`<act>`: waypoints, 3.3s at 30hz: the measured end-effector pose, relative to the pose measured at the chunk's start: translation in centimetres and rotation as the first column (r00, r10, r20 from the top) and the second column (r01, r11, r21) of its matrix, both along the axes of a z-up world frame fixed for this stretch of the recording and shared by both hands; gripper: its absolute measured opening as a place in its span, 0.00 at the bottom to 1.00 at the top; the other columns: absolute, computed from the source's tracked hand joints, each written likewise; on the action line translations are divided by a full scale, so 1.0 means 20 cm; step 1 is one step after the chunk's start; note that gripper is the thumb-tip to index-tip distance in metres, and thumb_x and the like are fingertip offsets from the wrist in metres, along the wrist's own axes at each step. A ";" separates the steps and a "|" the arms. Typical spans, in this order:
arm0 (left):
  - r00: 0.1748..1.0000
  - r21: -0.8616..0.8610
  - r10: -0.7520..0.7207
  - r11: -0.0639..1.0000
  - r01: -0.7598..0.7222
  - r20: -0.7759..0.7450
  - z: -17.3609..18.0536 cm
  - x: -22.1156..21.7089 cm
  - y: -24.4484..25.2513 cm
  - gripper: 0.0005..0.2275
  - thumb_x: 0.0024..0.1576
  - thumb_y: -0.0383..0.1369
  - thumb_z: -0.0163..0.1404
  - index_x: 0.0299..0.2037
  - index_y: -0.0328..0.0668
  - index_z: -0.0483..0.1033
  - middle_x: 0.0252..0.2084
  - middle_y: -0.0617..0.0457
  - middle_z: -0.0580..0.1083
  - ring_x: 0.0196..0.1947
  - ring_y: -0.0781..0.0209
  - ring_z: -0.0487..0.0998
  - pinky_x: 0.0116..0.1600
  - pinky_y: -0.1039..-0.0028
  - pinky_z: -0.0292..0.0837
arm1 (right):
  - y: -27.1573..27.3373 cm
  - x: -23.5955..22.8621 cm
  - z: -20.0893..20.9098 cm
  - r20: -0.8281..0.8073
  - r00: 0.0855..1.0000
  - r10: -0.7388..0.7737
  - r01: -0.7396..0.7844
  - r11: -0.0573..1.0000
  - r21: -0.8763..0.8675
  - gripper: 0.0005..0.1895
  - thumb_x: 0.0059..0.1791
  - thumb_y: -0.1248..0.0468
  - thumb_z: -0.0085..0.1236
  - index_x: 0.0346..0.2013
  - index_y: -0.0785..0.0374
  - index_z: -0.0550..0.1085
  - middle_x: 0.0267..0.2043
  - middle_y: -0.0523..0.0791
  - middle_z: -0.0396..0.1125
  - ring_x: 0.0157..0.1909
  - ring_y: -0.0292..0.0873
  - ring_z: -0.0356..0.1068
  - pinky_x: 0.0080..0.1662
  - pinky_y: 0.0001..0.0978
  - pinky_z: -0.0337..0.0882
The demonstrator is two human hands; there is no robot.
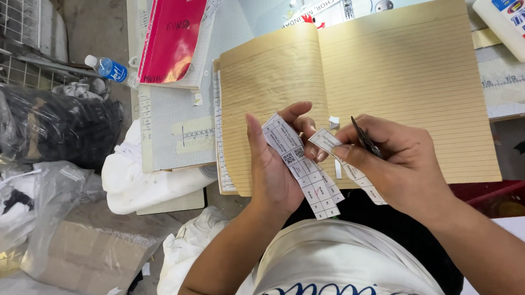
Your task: Cutting individual identification tags from a strip and gluing them into a production logbook.
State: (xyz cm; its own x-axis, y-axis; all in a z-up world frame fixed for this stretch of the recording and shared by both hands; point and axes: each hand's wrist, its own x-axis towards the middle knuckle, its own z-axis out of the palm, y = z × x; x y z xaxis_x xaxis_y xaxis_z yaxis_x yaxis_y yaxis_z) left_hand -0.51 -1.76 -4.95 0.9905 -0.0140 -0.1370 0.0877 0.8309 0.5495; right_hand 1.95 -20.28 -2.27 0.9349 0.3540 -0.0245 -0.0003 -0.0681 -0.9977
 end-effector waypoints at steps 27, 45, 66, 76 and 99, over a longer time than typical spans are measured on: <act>0.932 0.303 0.327 0.882 -0.360 0.156 0.18 -0.08 0.28 0.13 0.69 0.29 0.42 0.59 0.31 0.71 0.30 0.56 0.65 0.27 0.67 0.63 0.41 0.70 0.71 | -0.01 0.12 -0.18 0.557 0.675 0.483 0.168 0.636 -0.754 0.28 0.39 0.60 0.66 0.54 0.59 0.78 0.39 0.46 0.71 0.34 0.52 0.71 0.38 0.41 0.72; 0.981 0.867 0.024 -0.464 0.181 -0.192 0.16 -0.22 0.23 0.28 0.53 0.25 0.48 0.67 0.42 0.63 0.69 0.46 0.66 0.50 0.44 0.78 0.47 0.59 0.75 | -0.17 -0.15 -0.35 0.827 0.436 0.356 0.008 0.917 -0.399 0.24 0.38 0.65 0.65 0.46 0.72 0.70 0.42 0.53 0.70 0.35 0.50 0.71 0.45 0.47 0.69; 0.495 0.814 -0.693 0.237 -0.531 0.525 0.07 0.04 -0.53 0.23 0.54 0.38 0.56 0.61 0.50 0.68 0.52 0.59 0.78 0.55 0.60 0.83 0.73 0.41 0.66 | -0.75 -0.45 -0.47 0.776 0.620 -0.118 0.553 0.767 -0.325 0.16 0.55 0.68 0.57 0.56 0.73 0.70 0.57 0.58 0.69 0.52 0.47 0.72 0.53 0.28 0.71; 0.599 0.940 -0.761 0.042 -0.338 0.250 0.19 -0.19 -0.10 0.20 0.59 0.25 0.50 0.63 0.39 0.68 0.39 0.52 0.73 0.38 0.55 0.77 0.50 0.59 0.72 | -0.58 -0.25 -0.25 0.483 0.864 -0.142 0.458 0.620 -0.637 0.20 0.50 0.72 0.66 0.57 0.66 0.77 0.60 0.48 0.71 0.43 0.35 0.71 0.45 0.26 0.72; 0.823 0.671 -0.546 -0.553 -0.494 0.156 -0.02 -0.28 0.04 0.17 0.55 0.24 0.54 0.56 0.30 0.75 0.35 0.52 0.74 0.29 0.61 0.73 0.35 0.71 0.67 | -0.72 -0.13 -0.50 -0.019 0.922 -0.388 0.388 0.921 0.022 0.22 0.54 0.77 0.54 0.64 0.71 0.68 0.49 0.46 0.70 0.36 0.28 0.64 0.31 0.19 0.60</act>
